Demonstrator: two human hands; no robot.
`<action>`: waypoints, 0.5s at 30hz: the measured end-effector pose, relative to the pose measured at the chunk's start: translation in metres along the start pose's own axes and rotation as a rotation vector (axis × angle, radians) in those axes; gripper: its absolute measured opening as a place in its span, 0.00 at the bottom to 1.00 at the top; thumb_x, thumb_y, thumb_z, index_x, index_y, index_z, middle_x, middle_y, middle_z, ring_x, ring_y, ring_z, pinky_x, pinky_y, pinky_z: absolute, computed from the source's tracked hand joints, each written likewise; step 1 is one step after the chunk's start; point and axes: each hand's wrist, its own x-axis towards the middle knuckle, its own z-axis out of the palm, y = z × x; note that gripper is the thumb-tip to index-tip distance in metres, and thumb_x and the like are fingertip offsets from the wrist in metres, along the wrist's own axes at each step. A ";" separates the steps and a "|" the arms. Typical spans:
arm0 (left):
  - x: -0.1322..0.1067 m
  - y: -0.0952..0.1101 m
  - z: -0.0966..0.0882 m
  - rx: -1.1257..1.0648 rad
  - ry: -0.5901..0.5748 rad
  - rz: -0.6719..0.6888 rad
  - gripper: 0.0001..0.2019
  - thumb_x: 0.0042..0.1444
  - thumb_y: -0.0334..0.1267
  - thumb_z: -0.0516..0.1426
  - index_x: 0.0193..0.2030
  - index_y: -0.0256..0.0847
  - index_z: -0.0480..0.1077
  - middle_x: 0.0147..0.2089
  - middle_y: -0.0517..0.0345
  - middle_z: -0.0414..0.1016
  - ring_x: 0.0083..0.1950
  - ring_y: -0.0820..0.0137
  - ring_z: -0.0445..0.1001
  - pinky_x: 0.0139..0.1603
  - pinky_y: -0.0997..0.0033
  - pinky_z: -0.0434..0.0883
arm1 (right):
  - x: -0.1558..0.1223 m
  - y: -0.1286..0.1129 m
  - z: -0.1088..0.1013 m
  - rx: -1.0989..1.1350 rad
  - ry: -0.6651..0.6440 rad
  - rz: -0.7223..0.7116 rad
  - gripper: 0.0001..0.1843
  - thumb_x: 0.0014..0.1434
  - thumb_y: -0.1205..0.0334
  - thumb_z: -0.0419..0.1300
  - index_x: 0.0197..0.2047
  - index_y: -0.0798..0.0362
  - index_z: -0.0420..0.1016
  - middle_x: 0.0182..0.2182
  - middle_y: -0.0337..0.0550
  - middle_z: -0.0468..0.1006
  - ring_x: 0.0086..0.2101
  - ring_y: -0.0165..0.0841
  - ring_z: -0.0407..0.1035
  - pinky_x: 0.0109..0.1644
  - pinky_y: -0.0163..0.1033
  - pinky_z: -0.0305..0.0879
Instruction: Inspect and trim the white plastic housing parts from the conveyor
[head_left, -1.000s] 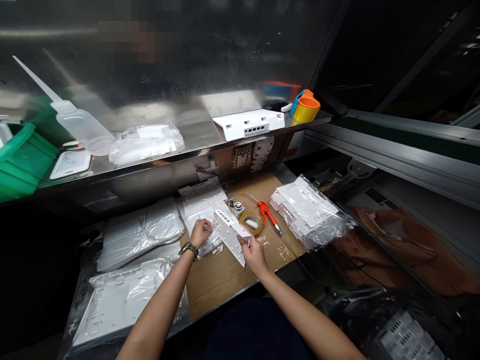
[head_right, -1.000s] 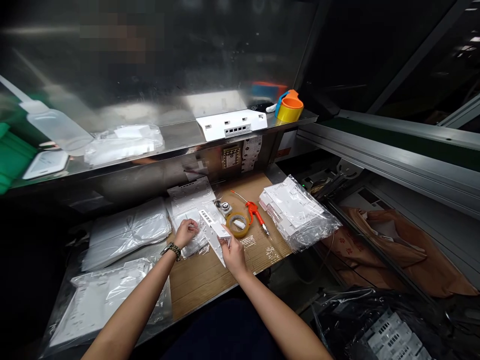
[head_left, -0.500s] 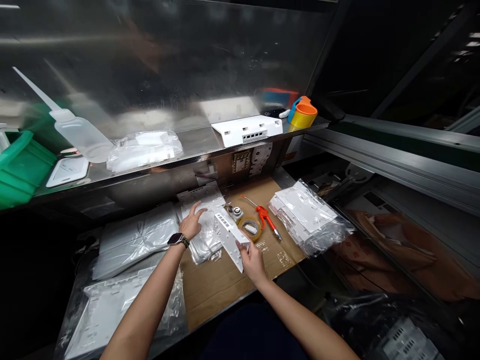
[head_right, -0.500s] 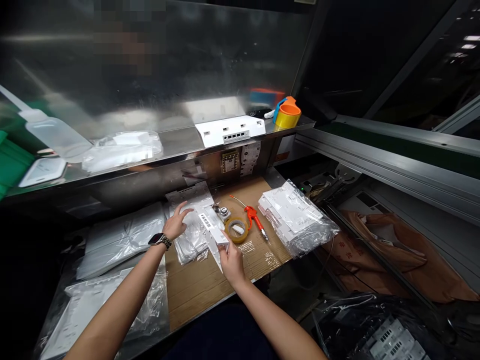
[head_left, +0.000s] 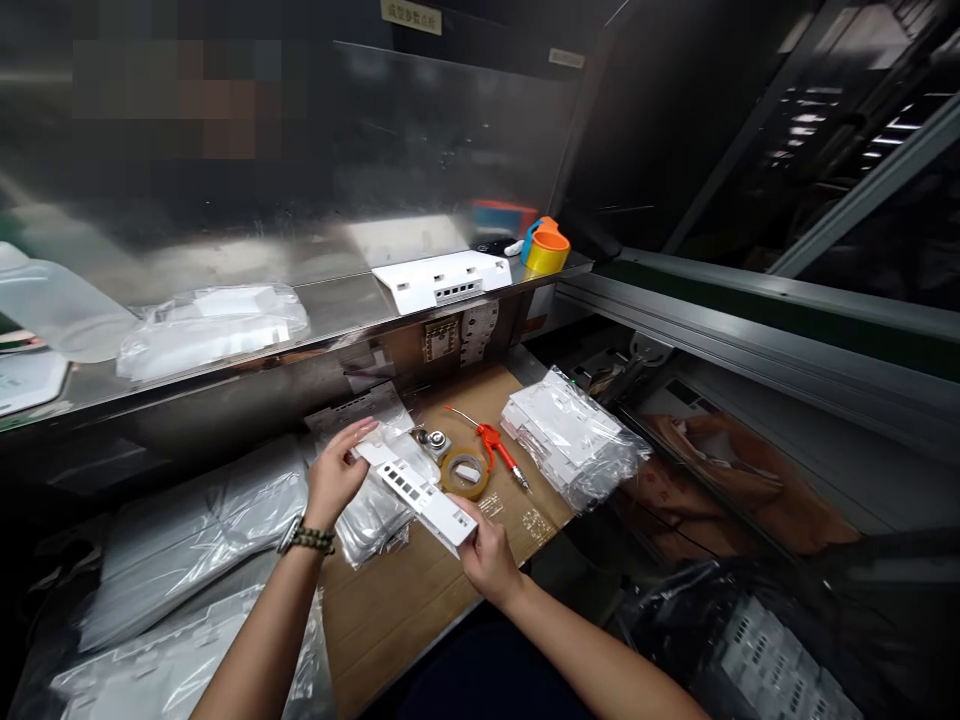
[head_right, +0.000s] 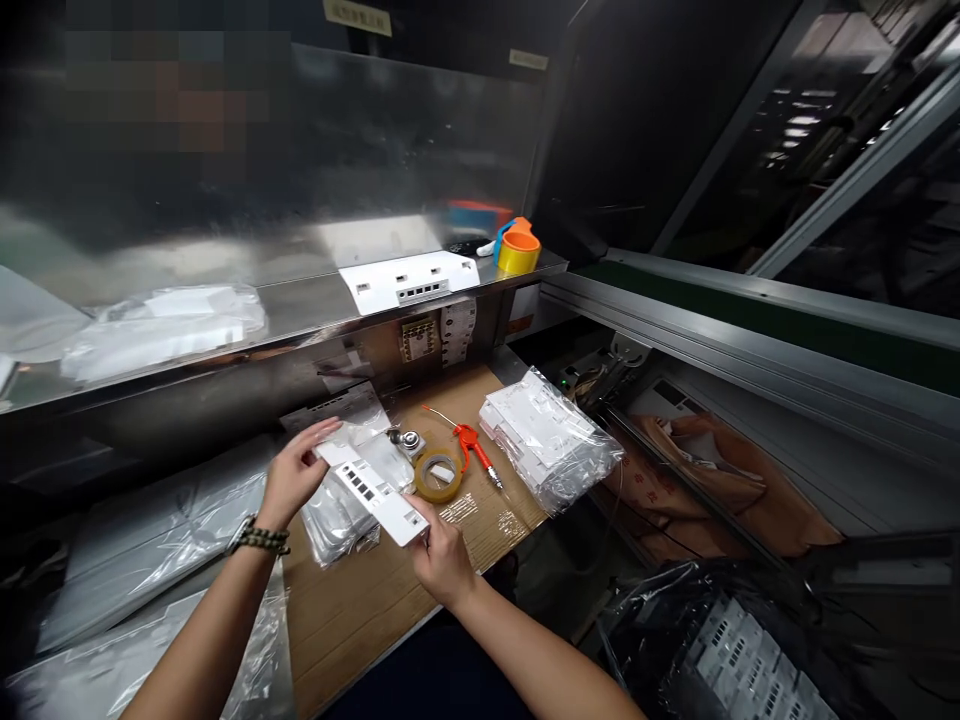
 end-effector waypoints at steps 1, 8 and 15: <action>-0.008 0.007 0.000 0.097 0.050 0.041 0.28 0.53 0.31 0.55 0.62 0.49 0.76 0.70 0.56 0.70 0.41 0.64 0.75 0.36 0.69 0.73 | 0.002 -0.007 -0.003 -0.005 -0.010 0.014 0.30 0.66 0.67 0.54 0.70 0.45 0.66 0.58 0.48 0.80 0.55 0.44 0.78 0.58 0.47 0.77; -0.074 0.059 0.014 0.634 -0.037 0.361 0.40 0.59 0.23 0.48 0.78 0.53 0.51 0.80 0.56 0.49 0.44 0.58 0.80 0.35 0.62 0.76 | 0.023 -0.035 -0.040 0.219 0.232 0.409 0.24 0.69 0.47 0.57 0.58 0.54 0.78 0.44 0.51 0.86 0.43 0.46 0.82 0.47 0.47 0.81; -0.113 0.151 0.052 0.058 -0.213 0.448 0.53 0.53 0.20 0.48 0.79 0.52 0.22 0.81 0.44 0.34 0.43 0.65 0.83 0.38 0.67 0.81 | 0.026 -0.055 -0.089 0.098 0.446 0.245 0.21 0.68 0.50 0.59 0.60 0.49 0.77 0.61 0.50 0.77 0.62 0.48 0.71 0.67 0.57 0.67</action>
